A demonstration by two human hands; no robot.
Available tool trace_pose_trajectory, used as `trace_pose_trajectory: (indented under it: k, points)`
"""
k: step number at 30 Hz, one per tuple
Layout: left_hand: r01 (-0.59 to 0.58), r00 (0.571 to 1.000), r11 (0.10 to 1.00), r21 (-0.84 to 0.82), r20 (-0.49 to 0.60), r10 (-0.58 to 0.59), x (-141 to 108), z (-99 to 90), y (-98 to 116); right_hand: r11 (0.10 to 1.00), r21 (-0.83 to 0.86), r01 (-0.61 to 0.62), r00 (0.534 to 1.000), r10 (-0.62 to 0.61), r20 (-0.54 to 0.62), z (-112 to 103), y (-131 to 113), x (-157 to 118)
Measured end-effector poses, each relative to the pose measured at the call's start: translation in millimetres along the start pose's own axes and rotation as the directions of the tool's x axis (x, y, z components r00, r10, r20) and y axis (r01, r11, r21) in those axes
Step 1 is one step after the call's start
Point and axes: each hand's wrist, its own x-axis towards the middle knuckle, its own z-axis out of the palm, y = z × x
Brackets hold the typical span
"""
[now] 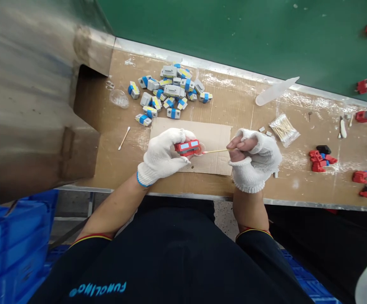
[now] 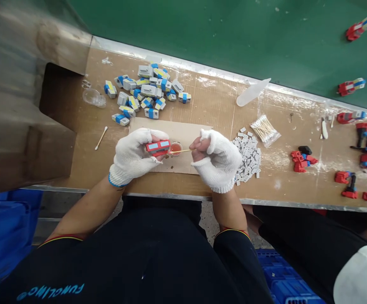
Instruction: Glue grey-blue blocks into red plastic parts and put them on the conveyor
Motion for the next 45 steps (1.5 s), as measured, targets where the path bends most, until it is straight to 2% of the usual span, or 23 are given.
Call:
trace_pose_trajectory:
  k: [5,10,14,23,26,31,42,45]
  points:
    - [-0.050,0.998,0.999,-0.006,0.028,0.051,-2.9,1.1,-1.6,0.995,-0.100,0.012,0.996,-0.003,0.090,5.0,-4.3,-1.6]
    - [-0.021,0.998,0.999,0.026,0.051,0.019,-4.0,-0.4,-1.4,0.980,-0.198,-0.025,0.981,0.062,0.183,3.1,-5.7,-5.8]
    - [-0.032,0.998,0.999,0.040,0.048,0.030,-4.2,-0.3,-0.3,0.976,-0.217,0.012,0.978,0.033,0.204,4.1,-7.4,-4.8]
    - [-0.205,0.978,0.974,0.096,0.056,0.200,-3.7,-0.8,-5.6,0.971,-0.203,0.124,0.967,-0.073,0.242,7.7,-4.1,-2.4]
    - [-0.194,0.980,0.975,0.109,0.057,0.188,-3.4,-1.6,-6.2,0.969,-0.203,0.140,0.961,-0.084,0.264,6.4,-5.1,-1.9]
    - [-0.174,0.984,0.977,0.122,0.056,0.168,-3.2,-1.4,-3.7,0.974,-0.204,0.096,0.963,-0.038,0.268,4.4,-3.3,-4.0]
    - [-0.123,0.991,0.986,0.110,0.070,0.116,-1.4,-3.9,2.7,0.937,-0.291,0.195,0.953,-0.111,0.282,5.5,-7.5,4.2]
    - [-0.132,0.990,0.984,0.117,0.072,0.124,-1.6,-3.9,1.5,0.939,-0.268,0.214,0.951,-0.138,0.277,7.5,-7.6,5.2]
